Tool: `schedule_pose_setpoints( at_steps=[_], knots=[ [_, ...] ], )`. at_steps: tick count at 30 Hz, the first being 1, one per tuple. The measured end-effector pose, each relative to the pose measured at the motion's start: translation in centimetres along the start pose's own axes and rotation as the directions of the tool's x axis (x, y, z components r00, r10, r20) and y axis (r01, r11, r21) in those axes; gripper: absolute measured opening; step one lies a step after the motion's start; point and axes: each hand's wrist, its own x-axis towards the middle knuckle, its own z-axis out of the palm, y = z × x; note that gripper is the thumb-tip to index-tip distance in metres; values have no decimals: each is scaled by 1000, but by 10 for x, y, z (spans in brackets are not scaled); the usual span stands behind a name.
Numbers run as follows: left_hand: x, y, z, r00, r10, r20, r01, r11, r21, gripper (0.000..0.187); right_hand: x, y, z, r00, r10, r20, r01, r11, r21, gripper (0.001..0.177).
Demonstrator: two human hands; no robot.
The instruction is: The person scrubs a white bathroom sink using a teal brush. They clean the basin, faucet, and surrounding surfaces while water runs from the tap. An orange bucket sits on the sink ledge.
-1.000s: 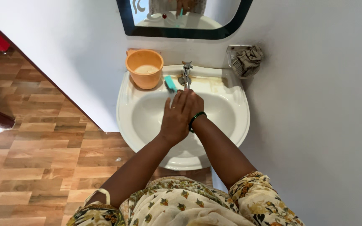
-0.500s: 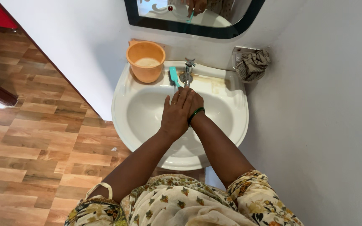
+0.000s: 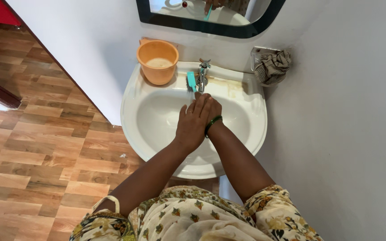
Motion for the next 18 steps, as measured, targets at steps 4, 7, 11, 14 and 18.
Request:
schedule_pose_setpoints(
  at_steps=[4,7,11,14,18],
  knots=[
    [-17,2,-6,999,-20,48,20,1000,-3,96,-21,-9,5,994,-60,-89,65,996,57,45],
    [-30,0,-13,998,-19,64,16,999,52,96,-32,-24,7,995,-82,-63,86,994,62,48],
    [-48,-4,-24,998,-18,67,11,995,102,96,-43,-45,4,997,-82,11,80,992,98,50],
    [-58,-12,-33,996,-21,86,13,996,89,95,-48,-61,5,997,-80,-4,80,992,98,48],
    [-69,-19,-47,996,10,92,-26,985,171,90,-57,-79,7,995,-77,-67,85,988,128,44]
  ],
)
